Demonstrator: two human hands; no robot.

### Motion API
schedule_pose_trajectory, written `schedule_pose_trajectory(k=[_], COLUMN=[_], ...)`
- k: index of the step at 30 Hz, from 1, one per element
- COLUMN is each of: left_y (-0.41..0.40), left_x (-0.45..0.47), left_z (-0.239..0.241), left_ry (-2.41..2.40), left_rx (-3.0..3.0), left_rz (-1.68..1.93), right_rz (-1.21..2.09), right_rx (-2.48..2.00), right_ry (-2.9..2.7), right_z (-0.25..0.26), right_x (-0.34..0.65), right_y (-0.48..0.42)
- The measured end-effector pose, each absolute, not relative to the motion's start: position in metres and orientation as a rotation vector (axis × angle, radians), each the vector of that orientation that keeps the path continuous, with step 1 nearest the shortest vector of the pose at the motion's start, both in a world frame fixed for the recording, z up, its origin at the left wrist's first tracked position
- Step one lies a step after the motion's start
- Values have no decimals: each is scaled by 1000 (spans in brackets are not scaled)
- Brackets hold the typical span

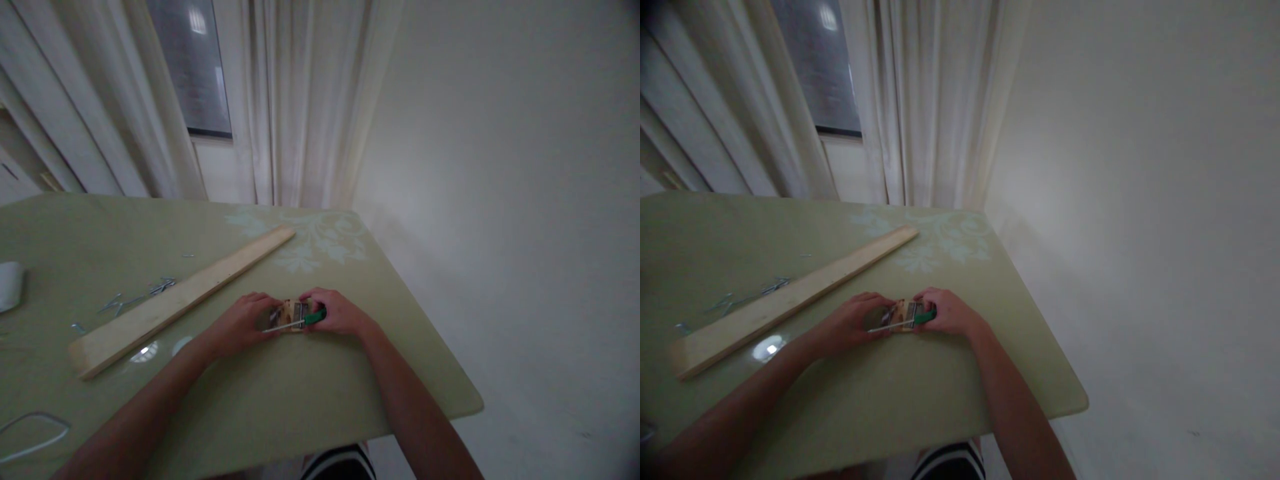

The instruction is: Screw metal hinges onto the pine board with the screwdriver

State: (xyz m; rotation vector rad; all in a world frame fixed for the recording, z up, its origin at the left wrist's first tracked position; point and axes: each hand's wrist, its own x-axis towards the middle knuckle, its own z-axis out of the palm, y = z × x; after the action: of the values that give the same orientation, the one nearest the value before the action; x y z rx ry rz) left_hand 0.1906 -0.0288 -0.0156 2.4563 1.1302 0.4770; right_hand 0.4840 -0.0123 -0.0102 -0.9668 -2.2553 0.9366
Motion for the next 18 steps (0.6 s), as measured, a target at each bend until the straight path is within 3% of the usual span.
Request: schedule_pose_trajectory(k=[18], left_y=[-35], left_x=[195], left_z=[-14], left_ry=[1119], left_rx=[2516], left_rz=[520], right_rz=[952], right_rx=[-1088], right_ry=[-2265], right_z=[-8], right_x=[497], right_y=[-11])
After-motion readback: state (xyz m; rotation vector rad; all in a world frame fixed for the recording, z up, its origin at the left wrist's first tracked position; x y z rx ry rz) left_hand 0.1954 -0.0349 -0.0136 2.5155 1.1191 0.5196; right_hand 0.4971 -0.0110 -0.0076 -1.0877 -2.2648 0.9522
